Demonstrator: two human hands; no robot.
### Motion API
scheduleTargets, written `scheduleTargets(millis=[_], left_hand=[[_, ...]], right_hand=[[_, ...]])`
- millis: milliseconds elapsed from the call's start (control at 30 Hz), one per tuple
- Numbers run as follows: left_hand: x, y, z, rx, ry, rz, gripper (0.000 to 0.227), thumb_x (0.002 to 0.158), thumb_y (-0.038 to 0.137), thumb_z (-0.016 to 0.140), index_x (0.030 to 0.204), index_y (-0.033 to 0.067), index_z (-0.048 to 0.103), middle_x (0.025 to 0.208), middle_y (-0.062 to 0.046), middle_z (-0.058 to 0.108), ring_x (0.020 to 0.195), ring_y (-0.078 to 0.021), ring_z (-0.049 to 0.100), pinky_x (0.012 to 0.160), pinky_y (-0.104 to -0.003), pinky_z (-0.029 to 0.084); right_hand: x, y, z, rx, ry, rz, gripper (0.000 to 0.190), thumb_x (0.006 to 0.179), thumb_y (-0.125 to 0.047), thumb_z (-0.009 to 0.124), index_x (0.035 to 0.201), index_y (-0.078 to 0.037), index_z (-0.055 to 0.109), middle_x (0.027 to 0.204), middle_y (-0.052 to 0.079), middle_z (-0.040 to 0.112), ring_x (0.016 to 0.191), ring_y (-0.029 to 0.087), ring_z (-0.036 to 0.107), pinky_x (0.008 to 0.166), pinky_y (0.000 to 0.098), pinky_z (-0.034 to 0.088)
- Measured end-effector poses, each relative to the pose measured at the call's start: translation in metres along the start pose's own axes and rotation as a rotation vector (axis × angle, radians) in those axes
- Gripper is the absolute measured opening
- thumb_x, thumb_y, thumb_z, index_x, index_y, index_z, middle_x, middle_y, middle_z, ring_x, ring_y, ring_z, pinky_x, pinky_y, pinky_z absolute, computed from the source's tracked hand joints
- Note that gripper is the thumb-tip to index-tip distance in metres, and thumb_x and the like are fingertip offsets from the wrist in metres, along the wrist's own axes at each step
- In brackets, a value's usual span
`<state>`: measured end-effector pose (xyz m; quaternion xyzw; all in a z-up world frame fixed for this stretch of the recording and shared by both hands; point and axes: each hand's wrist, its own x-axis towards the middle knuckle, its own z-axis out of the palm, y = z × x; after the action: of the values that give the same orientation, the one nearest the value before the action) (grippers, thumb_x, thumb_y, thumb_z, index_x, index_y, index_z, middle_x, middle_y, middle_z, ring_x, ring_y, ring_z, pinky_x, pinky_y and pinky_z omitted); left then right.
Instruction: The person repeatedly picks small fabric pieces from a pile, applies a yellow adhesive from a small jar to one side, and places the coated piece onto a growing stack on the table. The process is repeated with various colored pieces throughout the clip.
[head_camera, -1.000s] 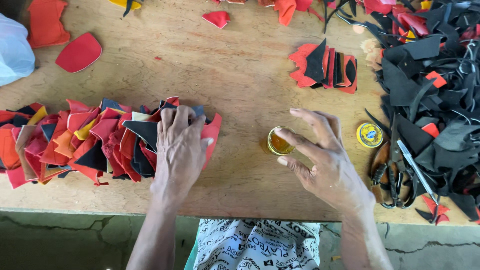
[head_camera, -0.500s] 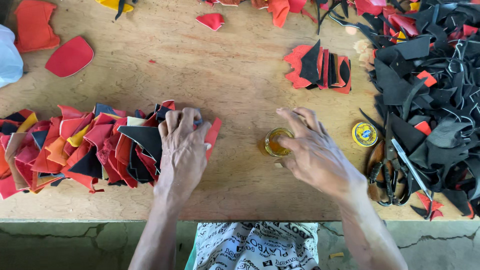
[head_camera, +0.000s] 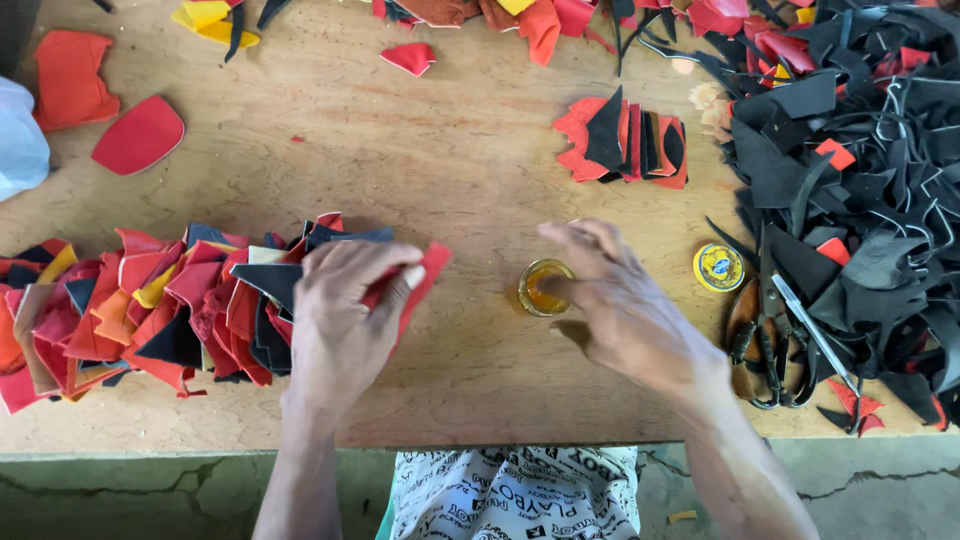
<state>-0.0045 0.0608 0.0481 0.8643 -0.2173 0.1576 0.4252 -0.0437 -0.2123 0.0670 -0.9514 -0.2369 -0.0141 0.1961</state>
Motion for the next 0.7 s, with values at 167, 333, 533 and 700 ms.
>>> scheduleTargets(millis=[167, 333, 533, 700], left_hand=[[0.002, 0.001, 0.006, -0.293, 0.147, -0.119, 0.021, 0.098, 0.001, 0.068, 0.117, 0.0016, 0.059, 0.109, -0.008, 0.068, 0.103, -0.0165, 0.066, 0.095, -0.027, 0.051], [0.003, -0.002, 0.025, -0.638, 0.108, -0.232, 0.022, 0.097, 0.001, 0.070, 0.116, 0.0035, 0.058, 0.108, -0.001, 0.064, 0.096, -0.0078, 0.061, 0.083, -0.020, 0.050], [0.002, -0.008, 0.039, -0.629, 0.035, -0.175, 0.020, 0.096, -0.003, 0.076, 0.115, -0.0002, 0.071, 0.112, -0.005, 0.072, 0.102, -0.0072, 0.064, 0.090, -0.020, 0.051], [0.000, -0.010, 0.051, -1.149, -0.018, -0.267, 0.042, 0.084, -0.010, 0.079, 0.122, 0.0011, 0.069, 0.117, -0.002, 0.069, 0.102, -0.0062, 0.063, 0.093, -0.022, 0.052]], right_hand=[[-0.018, -0.007, -0.016, 0.030, 0.119, 0.000, 0.048, 0.062, -0.009, 0.085, 0.108, -0.004, 0.071, 0.149, 0.014, 0.044, 0.135, 0.041, 0.039, 0.108, 0.0464, 0.040], [-0.023, -0.014, -0.017, 0.030, 0.102, 0.062, 0.044, 0.061, -0.008, 0.085, 0.102, -0.004, 0.070, 0.148, 0.013, 0.046, 0.136, 0.039, 0.040, 0.107, 0.0476, 0.041], [-0.029, -0.010, -0.020, 0.045, 0.183, -0.023, 0.042, 0.060, -0.010, 0.086, 0.098, -0.007, 0.069, 0.145, 0.012, 0.050, 0.136, 0.038, 0.044, 0.109, 0.0466, 0.043], [-0.042, -0.022, -0.030, 0.208, 0.556, 0.212, 0.044, 0.076, -0.024, 0.089, 0.113, -0.011, 0.068, 0.147, 0.013, 0.052, 0.122, 0.024, 0.055, 0.078, 0.0308, 0.041]])
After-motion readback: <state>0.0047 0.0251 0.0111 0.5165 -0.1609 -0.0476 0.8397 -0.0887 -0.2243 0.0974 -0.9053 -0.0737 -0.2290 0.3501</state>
